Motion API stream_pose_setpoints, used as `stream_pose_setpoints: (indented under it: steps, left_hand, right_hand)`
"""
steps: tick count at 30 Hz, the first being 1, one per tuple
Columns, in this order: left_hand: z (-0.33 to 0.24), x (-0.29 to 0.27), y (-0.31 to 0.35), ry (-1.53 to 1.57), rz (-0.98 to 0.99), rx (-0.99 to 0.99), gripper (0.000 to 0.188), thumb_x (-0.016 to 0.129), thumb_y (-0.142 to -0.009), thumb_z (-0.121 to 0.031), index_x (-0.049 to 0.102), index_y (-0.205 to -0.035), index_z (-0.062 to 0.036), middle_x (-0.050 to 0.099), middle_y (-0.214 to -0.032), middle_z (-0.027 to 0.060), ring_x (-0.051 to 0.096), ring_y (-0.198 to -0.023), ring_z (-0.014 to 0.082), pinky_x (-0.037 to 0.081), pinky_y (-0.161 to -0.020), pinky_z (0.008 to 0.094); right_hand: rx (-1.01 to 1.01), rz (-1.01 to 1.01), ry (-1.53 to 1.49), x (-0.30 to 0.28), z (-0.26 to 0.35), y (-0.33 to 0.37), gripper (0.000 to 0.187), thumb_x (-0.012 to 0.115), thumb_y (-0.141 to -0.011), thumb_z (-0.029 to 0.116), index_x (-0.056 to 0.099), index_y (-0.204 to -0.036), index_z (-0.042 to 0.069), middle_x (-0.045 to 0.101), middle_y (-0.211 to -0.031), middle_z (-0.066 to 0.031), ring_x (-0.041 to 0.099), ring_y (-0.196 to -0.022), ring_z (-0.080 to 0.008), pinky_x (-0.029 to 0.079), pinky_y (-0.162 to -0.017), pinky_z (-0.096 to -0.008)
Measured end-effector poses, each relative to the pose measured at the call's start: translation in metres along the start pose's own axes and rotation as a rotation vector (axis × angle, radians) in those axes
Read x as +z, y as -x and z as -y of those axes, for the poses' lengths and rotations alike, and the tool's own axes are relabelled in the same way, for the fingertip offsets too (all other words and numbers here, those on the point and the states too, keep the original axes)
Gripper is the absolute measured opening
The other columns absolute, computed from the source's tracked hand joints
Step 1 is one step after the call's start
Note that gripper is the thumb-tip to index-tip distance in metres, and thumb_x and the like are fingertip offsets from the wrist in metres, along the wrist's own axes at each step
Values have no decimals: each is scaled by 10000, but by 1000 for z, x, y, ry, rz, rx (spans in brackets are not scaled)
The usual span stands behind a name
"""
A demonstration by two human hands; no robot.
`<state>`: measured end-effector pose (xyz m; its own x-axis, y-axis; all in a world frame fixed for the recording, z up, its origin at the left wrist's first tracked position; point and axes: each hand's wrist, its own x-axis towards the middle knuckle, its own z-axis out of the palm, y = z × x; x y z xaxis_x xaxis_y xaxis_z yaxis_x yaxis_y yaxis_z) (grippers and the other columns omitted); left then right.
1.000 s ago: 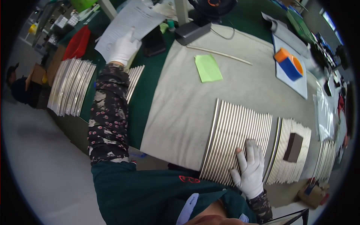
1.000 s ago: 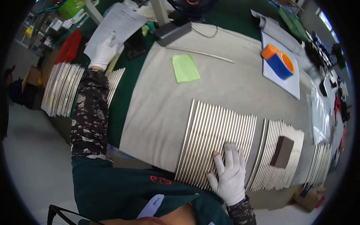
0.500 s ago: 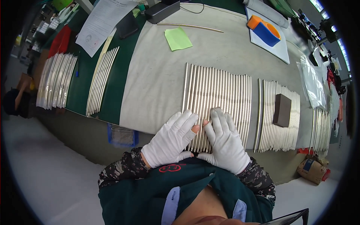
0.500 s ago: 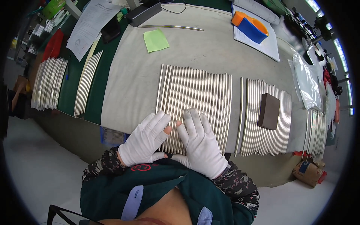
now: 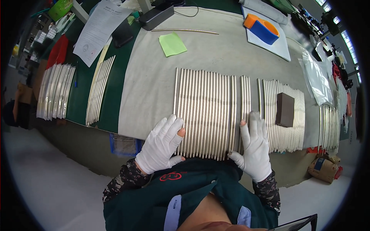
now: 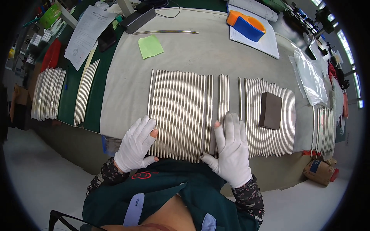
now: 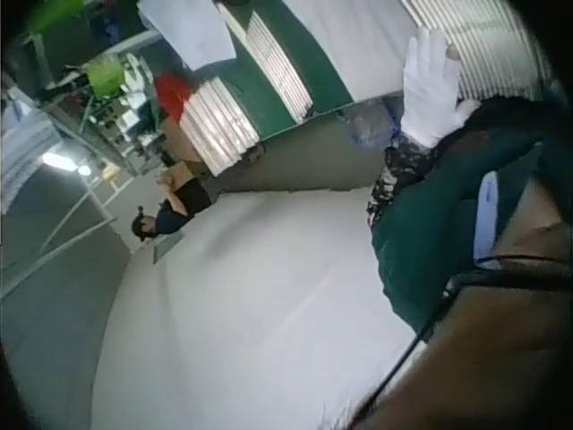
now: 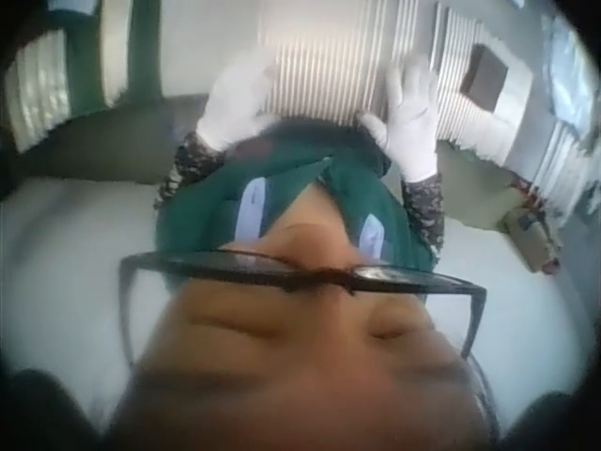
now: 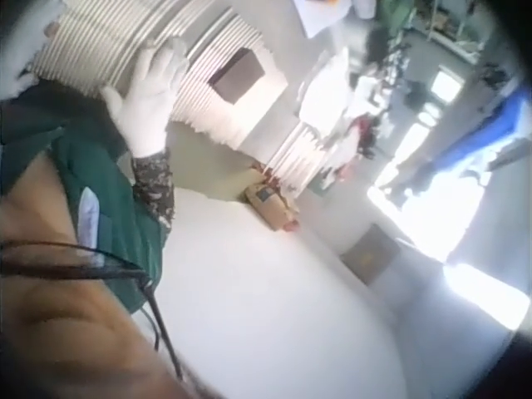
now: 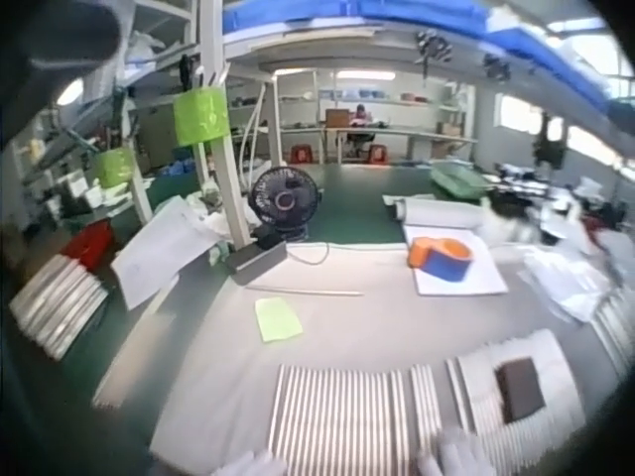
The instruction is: Sanding or polishing a row of thin metal rods with a hand-held block.
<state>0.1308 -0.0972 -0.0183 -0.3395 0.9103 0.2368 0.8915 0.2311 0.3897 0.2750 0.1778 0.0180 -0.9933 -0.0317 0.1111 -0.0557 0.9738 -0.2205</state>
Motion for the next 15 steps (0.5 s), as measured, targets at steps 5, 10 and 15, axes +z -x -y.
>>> stream_pose_setpoints:
  steps: [5, 10, 15]
  left_hand:
    - [0, -3, -4, -36, -7, -4, 790, 344, -938, -617, 236, -1495, -68, 326, -1455, 263, 344, -1321, 467, 297, -1069, 570]
    - [-11, -3, -12, -104, 13, 36, 792, 393, -915, -614, 319, -1439, -24, 350, -1438, 251, 364, -1309, 453, 300, -1062, 570]
    - [-38, 5, -40, 72, 139, 186, 743, 710, -678, -388, 441, -1231, 28, 442, -1330, 216, 450, -1229, 414, 373, -1026, 538]
  right_hand:
    - [3, 65, 13, 8, 12, 0, 965, 554, -763, 658, 334, -1403, -29, 294, -1395, -370, 269, -1330, -520, 204, -1115, -580]
    - [-184, 158, -186, 3, 34, -14, 932, 662, -706, 584, 385, -1376, -1, 340, -1396, -303, 292, -1339, -468, 222, -1123, -536]
    - [-89, 100, -141, 1, 28, 5, 867, 733, -684, 476, 413, -1362, 41, 360, -1384, -263, 326, -1324, -442, 267, -1103, -528]
